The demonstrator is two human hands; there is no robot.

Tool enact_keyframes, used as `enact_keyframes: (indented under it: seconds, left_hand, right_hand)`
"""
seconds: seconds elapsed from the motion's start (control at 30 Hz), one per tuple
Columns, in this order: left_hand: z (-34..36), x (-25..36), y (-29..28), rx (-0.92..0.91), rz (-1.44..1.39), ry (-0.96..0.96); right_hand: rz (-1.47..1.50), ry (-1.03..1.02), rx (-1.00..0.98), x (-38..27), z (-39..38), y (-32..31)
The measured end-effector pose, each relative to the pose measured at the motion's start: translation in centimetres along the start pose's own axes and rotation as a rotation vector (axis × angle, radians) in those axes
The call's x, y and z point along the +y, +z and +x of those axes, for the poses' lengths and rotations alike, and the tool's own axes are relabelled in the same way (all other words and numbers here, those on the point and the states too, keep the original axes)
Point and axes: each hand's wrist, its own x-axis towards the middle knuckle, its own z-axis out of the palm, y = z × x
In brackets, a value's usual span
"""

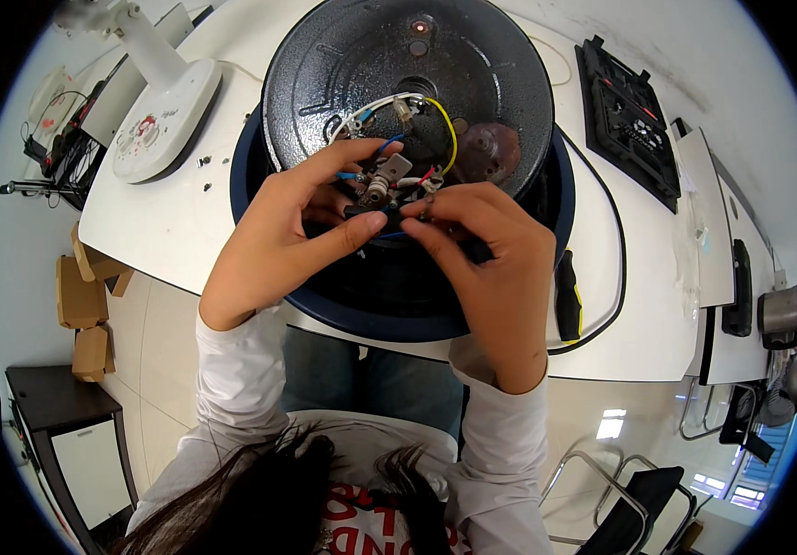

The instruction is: The person works on the internal wiring of a ceiling fan motor, using a screwdriver to tighten terminal screws and connecting multiple colored wires. They repeatedly adjust and secure the connections throughout the clip.

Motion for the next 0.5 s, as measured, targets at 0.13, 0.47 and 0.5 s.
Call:
enact_keyframes:
  seconds: [0.13, 0.47, 0.5]
  left_hand:
    - [-0.03, 0.11, 0.18, 0.005, -0.013, -0.011]
    - [0.04, -0.2, 0.5, 0.124, -0.099, 0.051]
    - [0.06, -0.45, 0.61, 0.158, -0.114, 0.102]
  right_hand:
    - [-0.112, -0.043, -0.07, -0.58, 0.1, 0.25]
    - [-0.128, -0.033, 0.034, -0.67, 0.19, 0.36]
    - [-0.138, -0.015, 0.041, -0.67, 0.17, 0.39]
